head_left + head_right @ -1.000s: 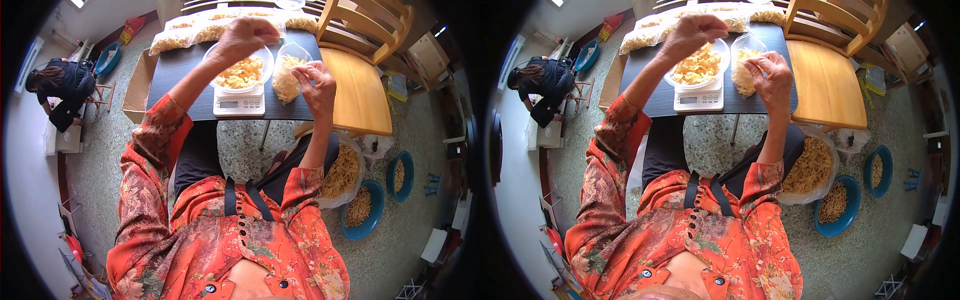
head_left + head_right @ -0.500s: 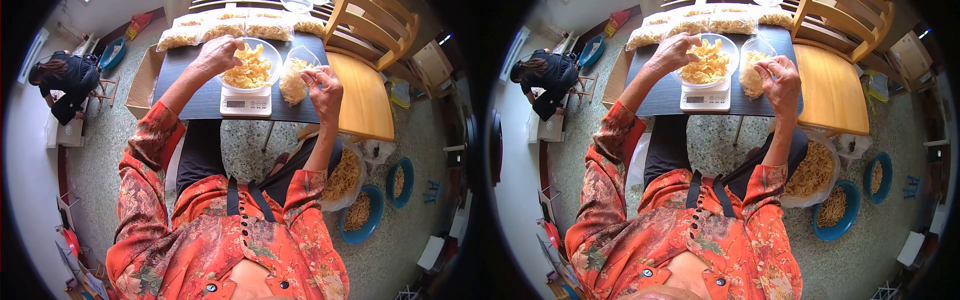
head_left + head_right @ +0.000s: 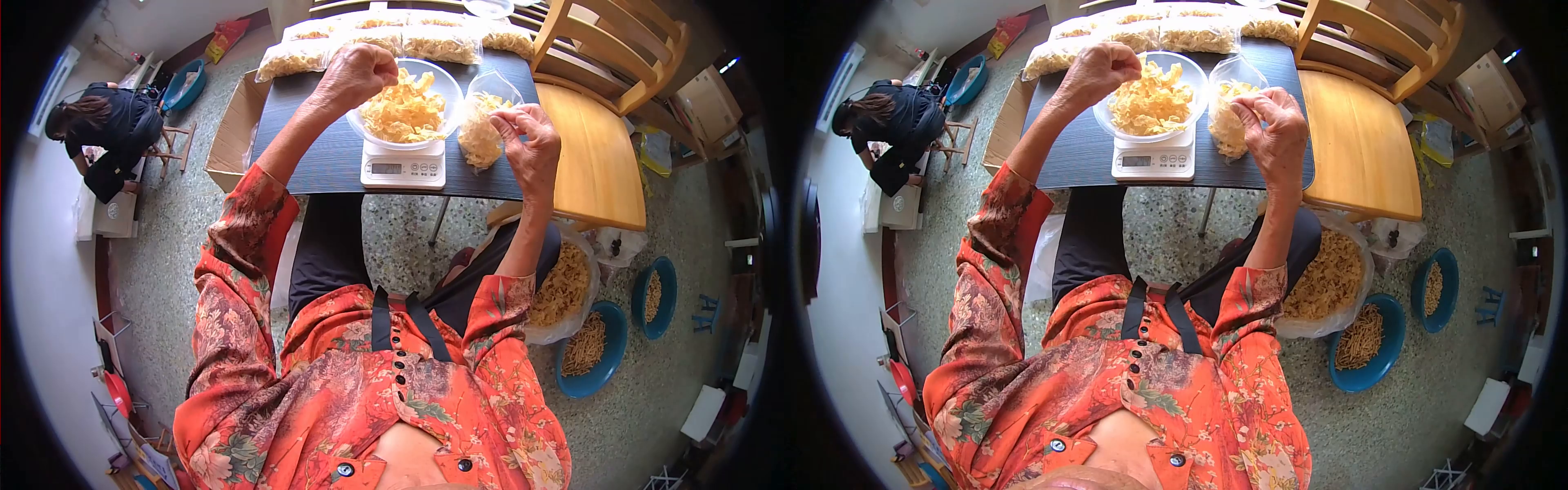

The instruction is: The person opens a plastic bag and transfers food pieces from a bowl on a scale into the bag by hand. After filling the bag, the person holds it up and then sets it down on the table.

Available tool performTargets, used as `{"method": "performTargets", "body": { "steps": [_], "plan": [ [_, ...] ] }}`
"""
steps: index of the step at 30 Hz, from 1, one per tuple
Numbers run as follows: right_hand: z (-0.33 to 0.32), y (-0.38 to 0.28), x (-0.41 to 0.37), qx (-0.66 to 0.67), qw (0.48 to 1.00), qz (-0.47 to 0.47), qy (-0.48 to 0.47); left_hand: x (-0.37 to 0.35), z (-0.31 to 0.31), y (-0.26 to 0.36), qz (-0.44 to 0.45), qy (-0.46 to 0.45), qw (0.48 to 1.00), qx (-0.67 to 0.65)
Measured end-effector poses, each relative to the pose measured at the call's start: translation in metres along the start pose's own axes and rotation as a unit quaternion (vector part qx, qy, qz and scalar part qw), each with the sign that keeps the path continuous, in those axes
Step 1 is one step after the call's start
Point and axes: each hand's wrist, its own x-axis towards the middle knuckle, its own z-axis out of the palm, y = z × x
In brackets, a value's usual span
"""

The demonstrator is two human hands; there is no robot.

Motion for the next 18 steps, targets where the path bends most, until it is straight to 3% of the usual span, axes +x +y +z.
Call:
{"method": "performTargets", "body": {
  "steps": [6, 8, 13, 15, 18],
  "plan": [
    [0.001, 0.001, 0.000, 0.002, 1.000, -0.007, 0.001, 0.002, -0.007, 0.000, -0.026, 0.042, 0.998, -0.041],
    [0.000, 0.001, 0.000, 0.004, 1.000, -0.008, 0.002, -0.001, -0.016, 0.009, -0.121, 0.016, 0.980, -0.154],
    [0.000, 0.003, 0.000, 0.001, 1.000, -0.006, 0.001, -0.001, -0.015, -0.009, -0.136, 0.030, 0.931, -0.336],
    [0.000, 0.002, 0.000, 0.004, 1.000, -0.003, 0.002, -0.001, -0.009, -0.015, -0.263, 0.051, 0.814, -0.516],
    [0.000, 0.000, 0.000, 0.007, 1.000, -0.006, 0.001, 0.000, -0.006, -0.020, -0.281, 0.030, 0.770, -0.572]
  ]
}}
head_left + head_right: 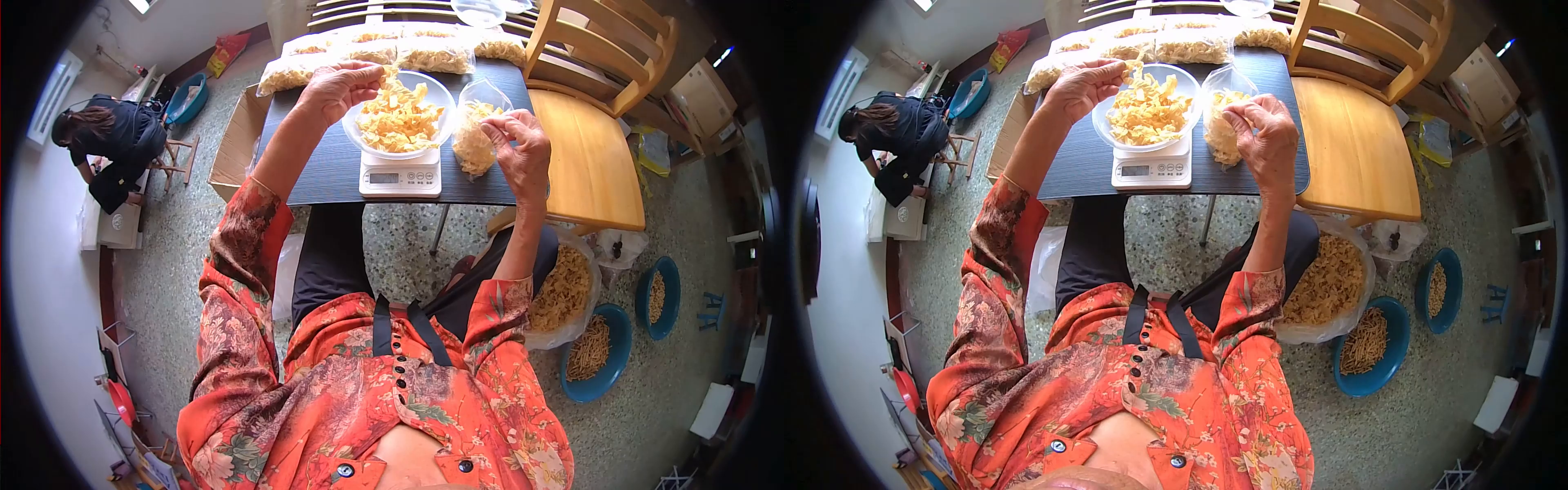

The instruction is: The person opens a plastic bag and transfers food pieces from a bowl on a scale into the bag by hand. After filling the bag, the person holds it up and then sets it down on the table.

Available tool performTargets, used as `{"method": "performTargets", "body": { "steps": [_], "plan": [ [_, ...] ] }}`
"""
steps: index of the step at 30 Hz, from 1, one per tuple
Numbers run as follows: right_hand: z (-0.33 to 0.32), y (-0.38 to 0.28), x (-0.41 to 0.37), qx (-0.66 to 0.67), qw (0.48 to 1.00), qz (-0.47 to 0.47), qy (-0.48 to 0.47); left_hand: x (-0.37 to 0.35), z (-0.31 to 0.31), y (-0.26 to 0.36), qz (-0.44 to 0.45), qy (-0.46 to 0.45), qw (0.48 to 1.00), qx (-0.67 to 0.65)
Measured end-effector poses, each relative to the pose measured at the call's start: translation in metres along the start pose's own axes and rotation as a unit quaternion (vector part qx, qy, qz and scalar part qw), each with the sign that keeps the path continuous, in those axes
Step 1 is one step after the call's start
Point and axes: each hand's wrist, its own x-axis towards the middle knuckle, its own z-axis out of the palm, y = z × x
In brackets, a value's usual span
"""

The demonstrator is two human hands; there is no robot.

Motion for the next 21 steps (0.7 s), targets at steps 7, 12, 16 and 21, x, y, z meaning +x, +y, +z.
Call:
{"method": "performTargets", "body": {
  "steps": [7, 12, 16, 21],
  "plan": [
    [0.001, 0.001, 0.000, 0.005, 1.000, -0.006, -0.001, -0.001, 0.029, 0.016, -0.019, -0.104, 0.991, -0.076],
    [0.002, -0.001, 0.000, 0.004, 1.000, -0.010, -0.006, 0.003, 0.074, 0.014, -0.038, -0.199, 0.968, -0.145],
    [0.002, -0.003, 0.001, 0.011, 1.000, -0.021, -0.007, 0.009, 0.107, -0.003, 0.012, -0.160, 0.987, -0.019],
    [-0.003, -0.001, 0.000, 0.008, 1.000, -0.013, 0.007, 0.011, 0.123, -0.013, 0.187, -0.105, 0.917, 0.335]
  ]
}}
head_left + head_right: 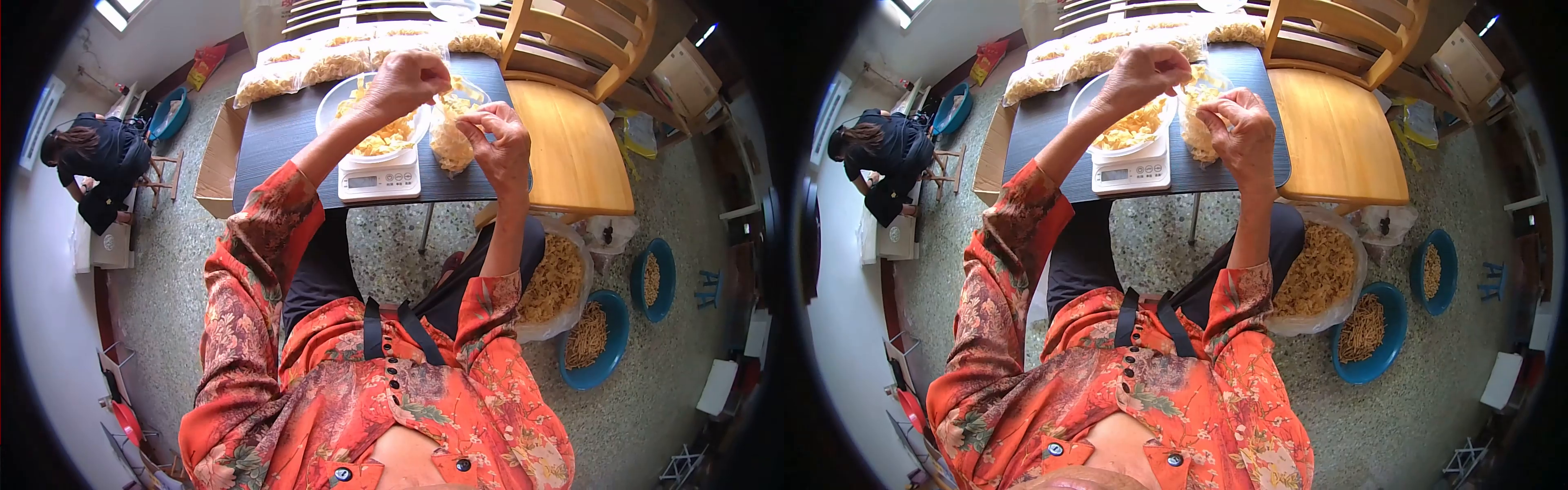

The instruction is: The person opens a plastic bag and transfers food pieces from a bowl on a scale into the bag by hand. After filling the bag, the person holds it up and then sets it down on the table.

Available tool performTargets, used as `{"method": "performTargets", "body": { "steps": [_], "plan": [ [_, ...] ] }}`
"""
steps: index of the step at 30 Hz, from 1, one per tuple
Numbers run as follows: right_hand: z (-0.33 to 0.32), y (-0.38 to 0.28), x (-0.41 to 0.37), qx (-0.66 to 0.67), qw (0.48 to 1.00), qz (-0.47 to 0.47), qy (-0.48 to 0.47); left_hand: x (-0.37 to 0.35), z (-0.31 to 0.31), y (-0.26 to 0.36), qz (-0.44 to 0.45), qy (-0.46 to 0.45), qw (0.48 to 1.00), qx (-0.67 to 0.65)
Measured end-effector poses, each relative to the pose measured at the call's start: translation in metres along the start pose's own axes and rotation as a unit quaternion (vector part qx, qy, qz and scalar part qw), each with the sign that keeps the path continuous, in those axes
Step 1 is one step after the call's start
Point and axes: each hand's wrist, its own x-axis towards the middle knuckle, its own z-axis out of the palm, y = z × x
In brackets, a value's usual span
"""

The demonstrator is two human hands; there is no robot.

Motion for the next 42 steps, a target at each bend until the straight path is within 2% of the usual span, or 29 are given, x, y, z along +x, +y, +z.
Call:
{"method": "performTargets", "body": {
  "steps": [1, 2, 4, 6, 7, 8, 10, 12, 15, 16, 18, 19, 24, 27, 29, 32, 34, 36, 38, 40, 42],
  "plan": [
    [-0.001, 0.001, -0.001, -0.001, 1.000, 0.002, 0.000, 0.002, 0.001, -0.001, 0.087, 0.003, 0.986, 0.139],
    [-0.001, 0.001, -0.001, -0.002, 1.000, 0.004, 0.000, 0.004, 0.003, -0.001, 0.173, 0.007, 0.946, 0.274],
    [-0.002, -0.001, -0.001, 0.002, 1.000, 0.009, 0.010, 0.006, 0.009, -0.007, 0.197, 0.011, 0.941, 0.275],
    [0.000, -0.001, 0.000, 0.008, 1.000, 0.008, 0.012, 0.011, 0.013, -0.006, 0.304, -0.036, 0.877, 0.369],
    [0.000, -0.001, 0.000, 0.013, 1.000, 0.006, 0.014, 0.013, 0.015, -0.004, 0.289, -0.079, 0.882, 0.365],
    [0.001, 0.000, 0.000, 0.013, 1.000, 0.006, 0.012, 0.016, 0.018, -0.002, 0.287, -0.078, 0.883, 0.364],
    [0.003, 0.001, 0.000, 0.027, 1.000, 0.003, 0.007, 0.019, 0.023, 0.009, 0.193, -0.202, 0.854, 0.439],
    [0.005, 0.001, -0.001, 0.019, 1.000, 0.006, 0.004, 0.026, 0.025, 0.003, 0.207, -0.215, 0.852, 0.430],
    [0.005, 0.003, 0.000, 0.007, 1.000, 0.012, 0.007, 0.036, 0.021, -0.002, 0.216, -0.244, 0.891, 0.317],
    [0.005, 0.004, -0.001, 0.003, 1.000, 0.019, 0.013, 0.039, 0.019, 0.000, 0.183, -0.268, 0.898, 0.298],
    [0.004, 0.007, -0.001, 0.016, 0.999, 0.030, 0.014, 0.029, 0.007, 0.021, 0.035, -0.278, 0.937, 0.207],
    [0.003, 0.006, -0.001, 0.029, 0.999, 0.041, 0.017, 0.027, 0.001, 0.025, 0.053, -0.278, 0.935, 0.215],
    [0.001, 0.006, -0.002, 0.018, 0.998, 0.047, 0.023, 0.015, -0.039, 0.027, 0.135, -0.200, 0.967, 0.079],
    [0.002, 0.008, -0.003, 0.009, 0.999, 0.045, 0.023, 0.007, -0.062, 0.011, 0.112, -0.153, 0.979, 0.074],
    [0.001, 0.008, -0.003, 0.004, 0.999, 0.044, 0.023, -0.007, -0.074, 0.007, 0.029, -0.112, 0.966, 0.231],
    [0.001, 0.006, -0.002, -0.006, 0.999, 0.043, 0.021, -0.021, -0.080, -0.028, 0.064, -0.098, 0.964, 0.240],
    [0.001, 0.005, -0.003, -0.010, 0.999, 0.046, 0.019, -0.030, -0.078, -0.031, 0.061, -0.085, 0.962, 0.254],
    [0.001, 0.005, -0.002, -0.008, 0.999, 0.046, 0.018, -0.037, -0.077, -0.032, 0.043, -0.113, 0.936, 0.331],
    [0.003, 0.006, -0.002, -0.005, 0.999, 0.042, 0.018, -0.042, -0.070, -0.031, 0.018, -0.104, 0.937, 0.332],
    [0.005, 0.006, -0.001, -0.003, 0.999, 0.037, 0.018, -0.046, -0.063, -0.039, 0.089, -0.076, 0.932, 0.343],
    [0.005, 0.005, -0.001, 0.001, 0.999, 0.042, 0.015, -0.047, -0.058, -0.042, 0.095, -0.087, 0.933, 0.336]
  ]
}}
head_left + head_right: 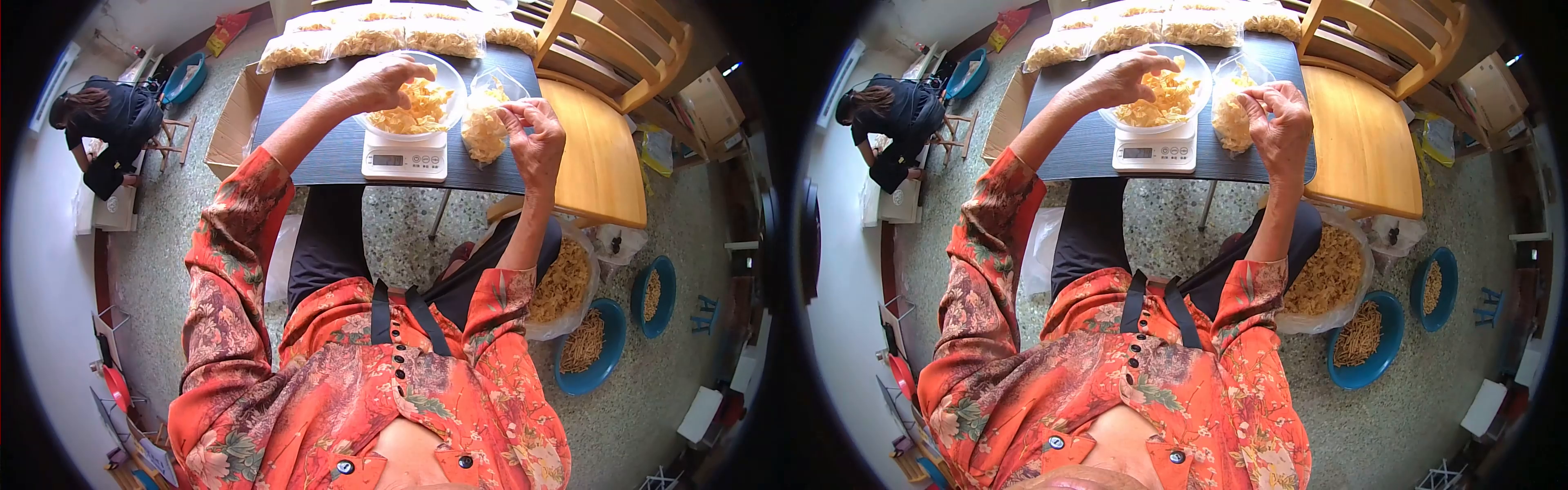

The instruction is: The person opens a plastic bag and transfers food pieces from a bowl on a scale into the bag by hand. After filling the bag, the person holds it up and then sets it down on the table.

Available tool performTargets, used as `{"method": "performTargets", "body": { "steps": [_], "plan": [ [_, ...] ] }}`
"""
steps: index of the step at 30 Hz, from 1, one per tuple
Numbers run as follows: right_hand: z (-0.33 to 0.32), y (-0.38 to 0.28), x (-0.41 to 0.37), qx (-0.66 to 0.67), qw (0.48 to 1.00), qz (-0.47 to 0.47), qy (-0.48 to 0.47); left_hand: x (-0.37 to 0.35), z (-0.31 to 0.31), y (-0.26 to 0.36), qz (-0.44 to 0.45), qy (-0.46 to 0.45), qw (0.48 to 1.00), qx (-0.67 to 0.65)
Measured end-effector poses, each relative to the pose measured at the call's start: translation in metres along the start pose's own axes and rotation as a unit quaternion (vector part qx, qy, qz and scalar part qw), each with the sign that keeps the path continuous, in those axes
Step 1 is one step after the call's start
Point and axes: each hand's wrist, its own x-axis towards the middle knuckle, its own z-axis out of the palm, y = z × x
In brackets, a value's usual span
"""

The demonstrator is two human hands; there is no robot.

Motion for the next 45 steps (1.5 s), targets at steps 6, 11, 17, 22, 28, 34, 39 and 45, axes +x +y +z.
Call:
{"method": "performTargets", "body": {
  "steps": [6, 11, 17, 22, 28, 34, 39, 45],
  "plan": [
    [-0.001, 0.000, 0.000, -0.008, 1.000, -0.005, -0.004, 0.009, 0.006, -0.002, 0.022, -0.035, 0.994, 0.105],
    [-0.001, 0.001, 0.000, 0.001, 1.000, 0.005, -0.002, 0.002, -0.005, -0.006, 0.030, 0.060, 0.996, 0.052],
    [0.000, 0.004, -0.001, -0.003, 1.000, -0.002, -0.004, -0.002, -0.031, -0.010, -0.152, 0.081, 0.949, -0.265],
    [-0.001, 0.004, -0.001, -0.008, 1.000, -0.004, -0.005, -0.005, -0.022, -0.043, -0.240, 0.078, 0.773, -0.583],
    [-0.001, 0.004, -0.001, -0.007, 1.000, -0.010, -0.003, 0.004, -0.022, -0.046, -0.265, 0.100, 0.618, -0.733],
    [0.001, 0.004, -0.001, -0.005, 1.000, -0.007, -0.007, 0.016, -0.033, -0.031, -0.225, 0.081, 0.598, -0.765],
    [0.001, 0.002, 0.000, 0.004, 1.000, -0.015, -0.011, 0.034, -0.041, -0.005, -0.196, 0.082, 0.610, -0.763],
    [0.004, -0.001, 0.000, 0.012, 0.999, -0.033, -0.014, 0.084, -0.007, -0.022, -0.131, 0.074, 0.595, -0.790]
  ]
}}
